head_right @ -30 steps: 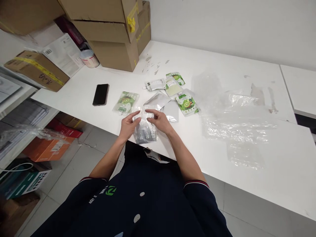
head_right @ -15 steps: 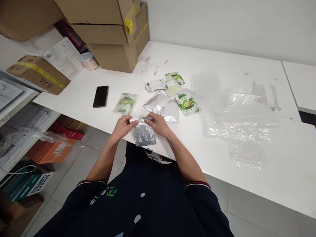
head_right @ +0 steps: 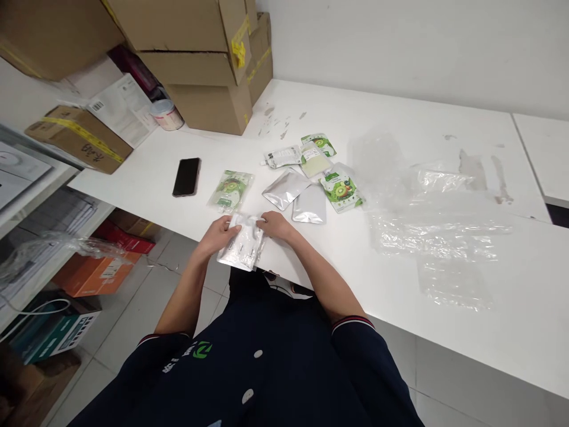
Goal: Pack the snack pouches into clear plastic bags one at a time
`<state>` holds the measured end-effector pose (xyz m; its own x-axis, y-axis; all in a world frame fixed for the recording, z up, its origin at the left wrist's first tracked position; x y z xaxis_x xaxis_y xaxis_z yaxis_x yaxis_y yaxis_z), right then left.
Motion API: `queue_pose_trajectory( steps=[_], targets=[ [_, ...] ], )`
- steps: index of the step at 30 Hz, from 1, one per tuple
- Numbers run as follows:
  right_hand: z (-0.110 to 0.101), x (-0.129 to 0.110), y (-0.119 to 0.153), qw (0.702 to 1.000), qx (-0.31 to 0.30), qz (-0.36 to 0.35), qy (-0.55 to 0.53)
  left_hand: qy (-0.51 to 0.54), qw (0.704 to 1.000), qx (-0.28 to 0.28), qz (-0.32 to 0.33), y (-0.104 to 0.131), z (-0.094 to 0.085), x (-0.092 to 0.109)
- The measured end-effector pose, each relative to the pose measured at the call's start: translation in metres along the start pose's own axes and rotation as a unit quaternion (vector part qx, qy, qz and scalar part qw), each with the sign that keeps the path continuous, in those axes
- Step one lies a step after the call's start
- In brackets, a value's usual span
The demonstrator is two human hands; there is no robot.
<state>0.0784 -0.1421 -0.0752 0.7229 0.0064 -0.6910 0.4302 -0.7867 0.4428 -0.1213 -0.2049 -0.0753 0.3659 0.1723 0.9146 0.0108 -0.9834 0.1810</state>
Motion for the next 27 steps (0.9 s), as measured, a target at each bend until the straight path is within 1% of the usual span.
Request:
queue_pose_trajectory(
  steps=[2,4,7,10,12,15,17,19,21,22,23,24,25,26,27],
  targets=[
    [-0.007,-0.003,-0.002,0.999,-0.007,0.006,0.046,-0.141,0.99,0.003,0.01,0.009,0.002,0.003],
    [-0.011,-0.006,-0.004,0.998,-0.022,0.01,0.051,-0.249,0.967,0.031,0.039,0.023,0.01,0.008],
    [-0.012,-0.014,-0.014,0.998,-0.018,0.022,0.049,-0.332,0.936,0.068,0.095,0.042,0.024,0.014],
    [-0.008,-0.027,-0.032,0.999,0.013,0.038,0.025,-0.39,0.907,0.084,0.134,0.048,0.031,0.016],
    [-0.003,-0.036,-0.044,0.998,0.033,0.046,-0.003,-0.424,0.889,0.086,0.152,0.043,0.031,0.012],
    [0.005,-0.047,-0.055,0.996,0.06,0.051,-0.051,-0.454,0.869,0.093,0.172,0.025,0.024,0.0],
    [0.007,-0.049,-0.053,0.993,0.077,0.047,-0.081,-0.459,0.863,0.108,0.181,0.01,0.017,-0.009],
    [0.004,-0.046,-0.042,0.99,0.113,0.016,-0.08,-0.455,0.861,0.117,0.193,-0.004,0.01,-0.015],
    [-0.007,-0.036,-0.022,0.987,0.152,-0.038,-0.044,-0.45,0.861,0.119,0.205,-0.014,0.004,-0.018],
    [-0.017,-0.027,-0.009,0.984,0.167,-0.06,-0.023,-0.447,0.862,0.117,0.209,-0.016,0.001,-0.018],
    [-0.03,-0.015,0.004,0.98,0.184,-0.07,-0.006,-0.444,0.863,0.115,0.213,-0.017,0.0,-0.017],
    [-0.046,-0.001,0.018,0.977,0.202,-0.066,-0.001,-0.44,0.864,0.115,0.215,-0.017,0.0,-0.015],
    [-0.066,0.017,0.033,0.967,0.251,-0.034,0.002,-0.435,0.865,0.118,0.22,-0.015,0.001,-0.013],
    [-0.09,0.036,0.049,0.941,0.337,0.011,0.007,-0.428,0.866,0.125,0.227,-0.012,0.003,-0.01],
    [-0.115,0.056,0.065,0.899,0.435,0.054,0.011,-0.418,0.866,0.134,0.238,-0.009,0.007,-0.007]
  ],
)
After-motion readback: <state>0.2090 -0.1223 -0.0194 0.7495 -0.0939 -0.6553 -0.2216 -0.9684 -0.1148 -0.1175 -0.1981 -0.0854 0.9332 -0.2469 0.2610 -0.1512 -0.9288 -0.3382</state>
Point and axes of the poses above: each hand's wrist, its own y-axis away from the middle knuckle, its own z-axis out of the palm, x = y × z, the point moved 2 cm from there along -y, towards the middle knuckle, and after that the axes turned 7 degrees about z, right-handed, at the moved point
